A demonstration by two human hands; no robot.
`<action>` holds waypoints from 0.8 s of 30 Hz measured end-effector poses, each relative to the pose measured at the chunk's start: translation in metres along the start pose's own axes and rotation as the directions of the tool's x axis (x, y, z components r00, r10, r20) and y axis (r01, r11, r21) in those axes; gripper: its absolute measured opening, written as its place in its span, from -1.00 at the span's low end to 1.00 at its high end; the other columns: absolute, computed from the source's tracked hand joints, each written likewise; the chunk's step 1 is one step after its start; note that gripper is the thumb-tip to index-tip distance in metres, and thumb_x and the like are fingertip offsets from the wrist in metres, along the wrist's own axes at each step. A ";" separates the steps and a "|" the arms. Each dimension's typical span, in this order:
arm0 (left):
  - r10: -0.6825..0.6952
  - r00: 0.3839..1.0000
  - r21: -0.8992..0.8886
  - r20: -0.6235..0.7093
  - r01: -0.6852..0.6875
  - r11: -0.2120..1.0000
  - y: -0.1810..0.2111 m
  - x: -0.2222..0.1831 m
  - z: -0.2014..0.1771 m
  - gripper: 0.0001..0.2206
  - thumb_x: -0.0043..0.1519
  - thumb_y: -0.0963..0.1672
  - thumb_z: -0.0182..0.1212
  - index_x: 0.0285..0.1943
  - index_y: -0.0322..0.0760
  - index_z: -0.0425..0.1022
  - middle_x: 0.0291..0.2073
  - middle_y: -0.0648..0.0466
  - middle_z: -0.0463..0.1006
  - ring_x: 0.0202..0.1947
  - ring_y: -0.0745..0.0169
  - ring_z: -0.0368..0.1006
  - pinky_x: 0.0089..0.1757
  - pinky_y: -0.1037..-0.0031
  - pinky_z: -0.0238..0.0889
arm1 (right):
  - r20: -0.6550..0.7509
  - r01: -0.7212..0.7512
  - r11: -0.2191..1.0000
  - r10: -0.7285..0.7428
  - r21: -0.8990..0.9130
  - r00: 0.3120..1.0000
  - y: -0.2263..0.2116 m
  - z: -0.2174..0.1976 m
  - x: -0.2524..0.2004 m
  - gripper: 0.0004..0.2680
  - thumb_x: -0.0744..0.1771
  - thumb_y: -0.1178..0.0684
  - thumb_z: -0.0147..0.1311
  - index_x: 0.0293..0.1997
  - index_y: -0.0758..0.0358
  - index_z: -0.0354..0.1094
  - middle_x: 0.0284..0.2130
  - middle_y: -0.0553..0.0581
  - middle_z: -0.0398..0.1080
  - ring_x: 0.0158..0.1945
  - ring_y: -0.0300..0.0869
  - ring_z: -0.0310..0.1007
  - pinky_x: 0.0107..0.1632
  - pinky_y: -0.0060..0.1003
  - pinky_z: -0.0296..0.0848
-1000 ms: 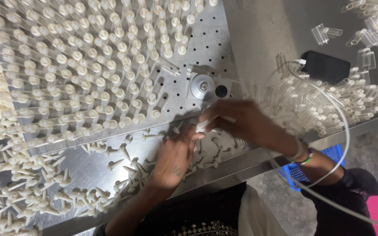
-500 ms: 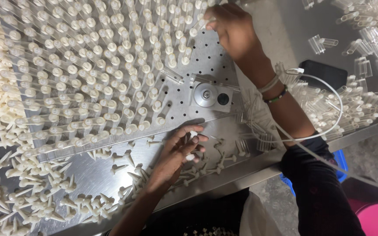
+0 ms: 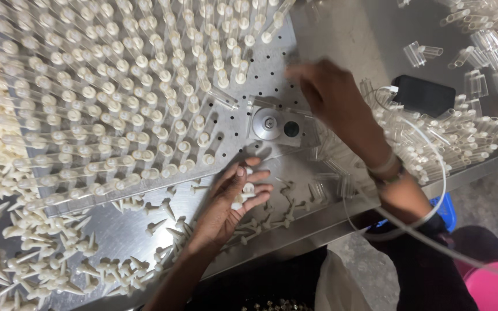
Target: The person picks up a small white plastic component and places it into a larger transparent tube, repeating this process for several units on a metal workspace.
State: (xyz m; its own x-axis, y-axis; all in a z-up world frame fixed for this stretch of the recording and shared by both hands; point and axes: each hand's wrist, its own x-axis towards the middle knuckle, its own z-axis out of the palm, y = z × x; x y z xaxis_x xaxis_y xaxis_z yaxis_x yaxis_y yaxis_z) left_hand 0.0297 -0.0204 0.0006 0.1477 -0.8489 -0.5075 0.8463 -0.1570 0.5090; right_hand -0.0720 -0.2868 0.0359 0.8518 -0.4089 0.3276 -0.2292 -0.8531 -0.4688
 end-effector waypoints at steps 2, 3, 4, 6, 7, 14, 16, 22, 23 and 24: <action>-0.077 0.995 0.004 -0.070 0.078 0.997 0.001 -0.001 0.000 -0.60 0.31 -0.02 0.03 0.26 -0.28 0.34 0.05 -0.12 0.57 -0.09 0.24 0.58 -0.16 0.53 0.57 | 0.310 -0.088 0.993 0.107 -0.075 0.945 -0.002 -0.006 -0.022 -0.81 0.40 0.24 0.06 0.13 0.16 0.40 -0.22 0.18 0.51 -0.21 -0.02 0.51 -0.16 -0.12 0.54; -0.080 0.995 0.004 -0.067 0.080 0.997 0.001 0.000 0.000 -0.60 0.31 -0.02 0.03 0.26 -0.28 0.34 0.05 -0.12 0.57 -0.09 0.24 0.58 -0.16 0.53 0.57 | 0.310 -0.091 0.993 0.111 -0.079 0.944 -0.006 -0.006 -0.031 -0.81 0.40 0.24 0.06 0.13 0.16 0.40 -0.22 0.18 0.51 -0.21 -0.02 0.51 -0.16 -0.12 0.54; -0.048 0.998 0.025 -0.037 0.049 0.998 0.000 -0.001 0.000 -0.61 0.32 -0.04 0.07 0.27 -0.28 0.34 0.07 -0.09 0.57 -0.12 0.28 0.53 -0.25 0.59 0.45 | 0.272 -0.091 0.995 0.097 -0.035 0.958 -0.010 -0.006 -0.039 -0.78 0.37 0.25 0.08 0.15 0.19 0.40 -0.23 0.22 0.48 -0.20 0.01 0.50 -0.14 -0.12 0.53; -0.017 1.000 0.043 -0.009 0.017 0.999 -0.002 -0.001 0.000 -0.62 0.33 -0.05 0.12 0.28 -0.29 0.34 0.08 -0.07 0.56 -0.14 0.31 0.48 -0.33 0.64 0.34 | 0.235 -0.089 0.996 0.084 0.010 0.968 -0.017 -0.008 -0.047 -0.74 0.34 0.25 0.11 0.17 0.22 0.40 -0.23 0.26 0.44 -0.20 0.04 0.50 -0.12 -0.11 0.53; -0.020 1.000 0.068 -0.008 0.021 0.997 -0.002 -0.002 0.000 -0.61 0.35 -0.04 0.11 0.29 -0.29 0.34 0.03 -0.07 0.56 -0.22 0.36 0.44 -0.41 0.69 0.24 | 0.186 -0.025 0.999 0.028 -0.019 0.982 -0.021 -0.008 -0.048 -0.73 0.34 0.26 0.11 0.18 0.28 0.38 -0.18 0.23 0.45 -0.14 0.08 0.49 -0.07 -0.09 0.52; 0.035 0.998 0.215 -0.056 -0.022 0.976 -0.001 -0.005 0.007 -0.56 0.41 0.03 -0.04 0.34 -0.30 0.38 -0.15 -0.12 0.58 -0.51 0.45 0.34 -0.65 0.73 0.06 | 0.116 -0.207 0.956 0.186 0.206 0.976 -0.038 -0.033 -0.050 -0.83 0.32 0.24 0.19 -0.01 0.26 0.37 -0.12 0.17 0.44 -0.16 -0.11 0.61 -0.13 -0.25 0.63; 0.065 0.997 0.293 -0.044 -0.050 0.955 -0.001 -0.004 0.008 -0.58 0.39 0.01 -0.04 0.32 -0.30 0.35 -0.10 -0.11 0.59 -0.47 0.44 0.39 -0.63 0.72 0.15 | 0.117 -0.117 0.976 0.096 0.182 0.988 -0.047 -0.035 -0.054 -0.84 0.34 0.24 0.18 -0.01 0.26 0.38 -0.08 0.17 0.45 -0.12 -0.09 0.59 -0.11 -0.25 0.62; 0.136 0.991 0.448 0.011 -0.127 0.885 -0.013 0.005 0.000 -0.65 0.36 -0.01 0.00 0.15 -0.38 0.26 -0.09 -0.19 0.62 -0.47 0.31 0.46 -0.63 0.57 0.30 | 0.124 0.055 0.995 -0.064 0.080 0.990 -0.056 -0.025 -0.051 -0.82 0.35 0.23 0.16 0.05 0.32 0.36 -0.07 0.19 0.45 -0.07 0.03 0.53 -0.07 -0.17 0.57; 0.120 0.993 0.483 0.002 -0.106 0.869 -0.014 0.006 -0.002 -0.65 0.36 -0.01 -0.01 0.08 -0.41 0.27 -0.15 -0.19 0.64 -0.48 0.28 0.46 -0.64 0.54 0.32 | 0.152 0.051 0.997 -0.060 0.064 0.987 -0.055 -0.024 -0.051 -0.81 0.34 0.23 0.16 0.05 0.34 0.36 -0.10 0.19 0.46 -0.09 0.04 0.53 -0.09 -0.15 0.55; 0.120 0.993 0.484 0.000 -0.105 0.869 -0.015 0.005 -0.004 -0.65 0.36 -0.01 -0.01 0.08 -0.41 0.27 -0.15 -0.19 0.64 -0.48 0.28 0.46 -0.64 0.54 0.32 | 0.152 0.051 0.997 -0.061 0.066 0.987 -0.053 -0.023 -0.050 -0.81 0.34 0.23 0.16 0.05 0.34 0.36 -0.10 0.19 0.46 -0.09 0.04 0.53 -0.09 -0.15 0.55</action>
State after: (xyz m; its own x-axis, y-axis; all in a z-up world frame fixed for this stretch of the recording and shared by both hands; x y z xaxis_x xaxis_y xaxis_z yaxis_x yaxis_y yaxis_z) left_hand 0.0193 -0.0203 -0.0120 0.2484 -0.8618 -0.4423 0.4716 -0.2913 0.8323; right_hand -0.1136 -0.2282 0.0637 0.9257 -0.3024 0.2272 -0.1539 -0.8498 -0.5041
